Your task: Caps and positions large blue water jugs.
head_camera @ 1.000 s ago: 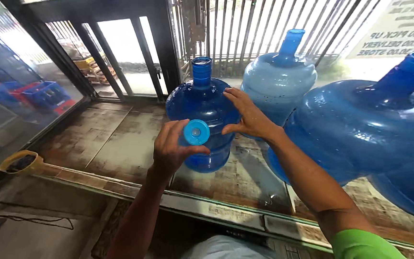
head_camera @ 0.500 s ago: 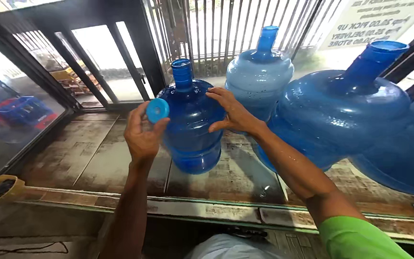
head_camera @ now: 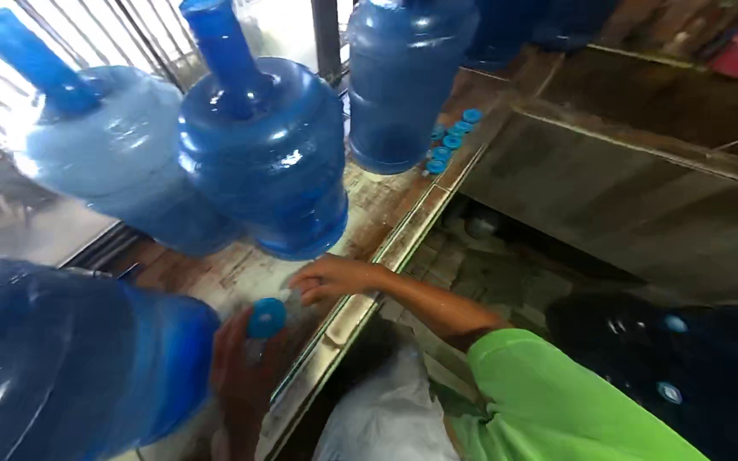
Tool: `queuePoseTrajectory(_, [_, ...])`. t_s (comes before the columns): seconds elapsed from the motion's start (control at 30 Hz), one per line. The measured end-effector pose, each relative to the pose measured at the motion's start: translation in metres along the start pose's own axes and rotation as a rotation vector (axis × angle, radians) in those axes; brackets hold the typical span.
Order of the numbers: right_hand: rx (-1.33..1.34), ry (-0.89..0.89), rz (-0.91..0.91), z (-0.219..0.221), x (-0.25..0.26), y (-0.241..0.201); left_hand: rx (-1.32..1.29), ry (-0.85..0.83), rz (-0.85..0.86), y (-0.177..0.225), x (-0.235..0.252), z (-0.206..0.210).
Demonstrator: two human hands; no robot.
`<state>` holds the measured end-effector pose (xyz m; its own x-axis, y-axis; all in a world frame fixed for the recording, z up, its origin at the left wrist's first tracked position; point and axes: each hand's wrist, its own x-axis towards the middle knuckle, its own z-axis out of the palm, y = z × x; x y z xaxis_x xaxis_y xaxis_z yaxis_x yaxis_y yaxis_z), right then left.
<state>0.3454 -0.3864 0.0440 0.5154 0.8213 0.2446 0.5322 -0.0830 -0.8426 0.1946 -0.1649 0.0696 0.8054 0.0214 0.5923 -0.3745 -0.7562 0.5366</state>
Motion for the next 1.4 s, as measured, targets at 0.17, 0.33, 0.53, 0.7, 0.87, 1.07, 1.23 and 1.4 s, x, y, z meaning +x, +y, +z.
queuePoseTrajectory(0.17, [0.005,0.395,0.508,-0.080,-0.127,0.084,-0.149,-0.266,-0.005,0.018,0.008,0.112])
queuePoseTrajectory(0.33, [-0.241,0.846,0.814,-0.193,-0.216,0.152,-0.144,-0.369,-0.021,0.035,0.034,0.209])
queuePoseTrajectory(0.53, [-0.522,0.837,0.813,-0.282,-0.252,0.200,-0.022,-0.400,-0.080,0.055,0.080,0.285])
queuePoseTrajectory(0.7, [-0.673,0.518,0.746,-0.337,-0.235,0.237,0.067,-0.444,-0.039,0.040,0.101,0.332])
queuePoseTrajectory(0.87, [-0.711,0.335,0.853,-0.352,-0.212,0.238,0.153,-0.530,0.019,0.034,0.101,0.351])
queuePoseTrajectory(1.07, [-0.565,0.480,0.731,-0.356,-0.216,0.237,0.174,-0.457,-0.029,0.037,0.095,0.353])
queuePoseTrajectory(1.23, [0.268,0.977,0.547,-0.335,-0.231,0.217,0.135,-0.411,-0.082,0.047,0.088,0.334])
queuePoseTrajectory(1.4, [0.556,0.972,0.400,-0.304,-0.222,0.154,0.093,-0.344,-0.094,0.052,0.084,0.303])
